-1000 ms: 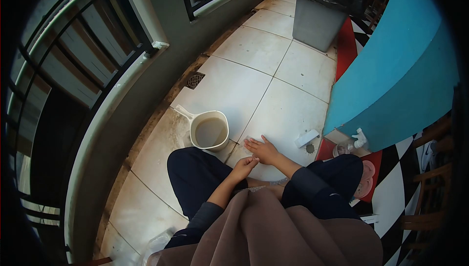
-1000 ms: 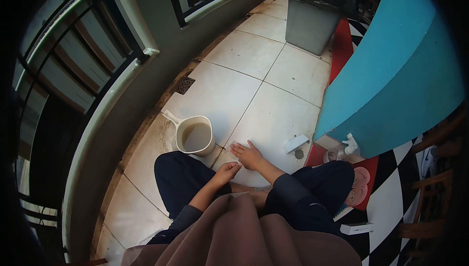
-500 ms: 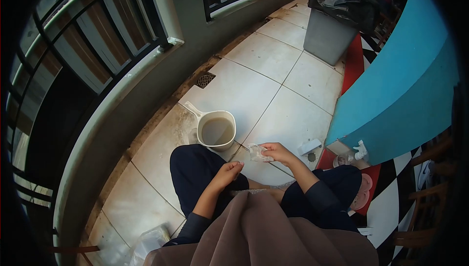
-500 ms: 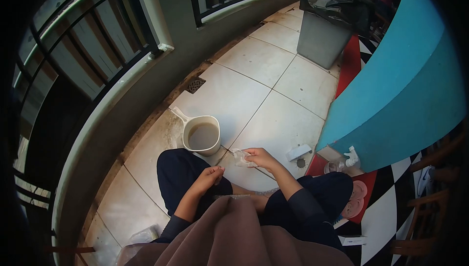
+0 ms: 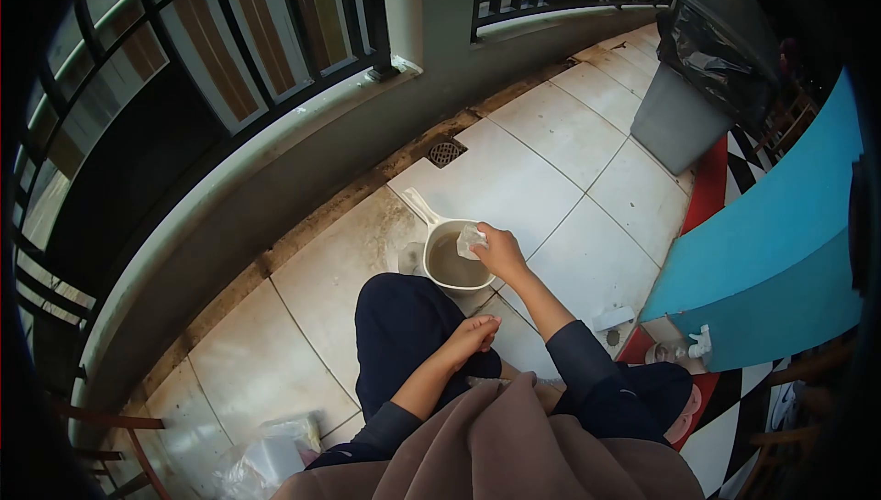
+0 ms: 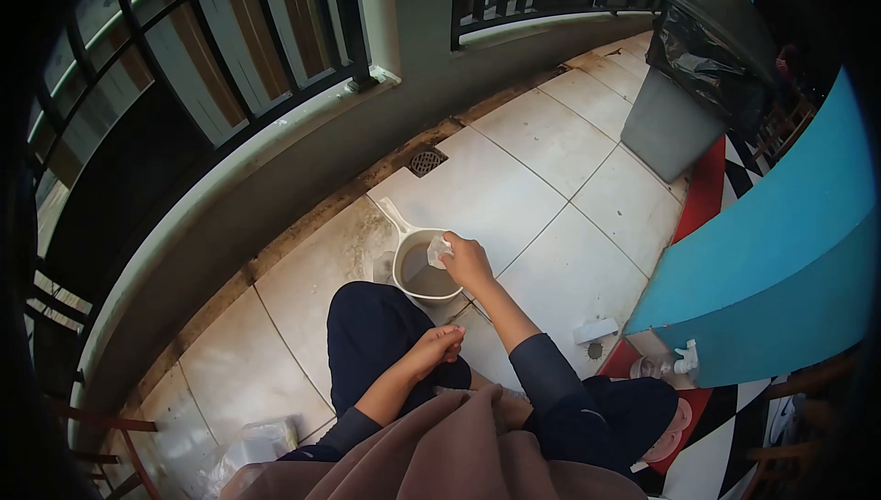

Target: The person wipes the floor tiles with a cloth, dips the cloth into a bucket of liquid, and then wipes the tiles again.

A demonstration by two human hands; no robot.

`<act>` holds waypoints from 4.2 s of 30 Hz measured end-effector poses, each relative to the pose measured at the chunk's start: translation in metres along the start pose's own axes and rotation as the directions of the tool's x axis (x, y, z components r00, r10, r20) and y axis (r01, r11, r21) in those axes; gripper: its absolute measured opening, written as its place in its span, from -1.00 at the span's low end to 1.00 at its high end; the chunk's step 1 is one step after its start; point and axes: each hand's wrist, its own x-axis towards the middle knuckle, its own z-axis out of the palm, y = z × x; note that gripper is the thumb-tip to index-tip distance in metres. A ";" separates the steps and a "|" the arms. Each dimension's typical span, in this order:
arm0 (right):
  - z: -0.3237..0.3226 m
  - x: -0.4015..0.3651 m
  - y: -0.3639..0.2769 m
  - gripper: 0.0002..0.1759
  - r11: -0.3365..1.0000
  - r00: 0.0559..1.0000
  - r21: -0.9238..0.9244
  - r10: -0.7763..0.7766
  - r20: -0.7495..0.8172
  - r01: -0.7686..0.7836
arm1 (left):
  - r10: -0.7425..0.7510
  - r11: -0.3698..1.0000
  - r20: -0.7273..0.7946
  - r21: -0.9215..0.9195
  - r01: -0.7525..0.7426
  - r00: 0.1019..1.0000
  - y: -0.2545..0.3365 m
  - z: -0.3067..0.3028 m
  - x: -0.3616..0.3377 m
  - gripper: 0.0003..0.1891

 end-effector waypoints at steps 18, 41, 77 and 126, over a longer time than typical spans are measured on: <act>0.025 0.032 0.005 -0.73 0.998 0.910 0.055 0.007 0.415 -0.033 | 0.027 0.999 -0.054 -0.044 -0.029 0.998 -0.010 0.002 0.020 -0.69; -0.006 -0.006 -0.020 -0.70 0.989 0.970 -0.025 -0.140 0.201 0.148 | 0.003 1.000 -0.026 -0.006 -0.003 1.000 -0.012 0.002 0.025 -0.68; -0.094 -0.159 0.121 -0.29 0.387 0.926 0.877 0.347 0.150 -0.287 | -0.270 0.947 0.171 0.226 0.228 0.948 0.003 0.022 0.027 -0.68; -0.043 -0.177 0.089 -0.37 0.831 0.890 -0.324 0.441 -0.111 -0.452 | -0.241 0.921 0.225 0.361 0.149 0.944 -0.014 0.014 0.029 -0.72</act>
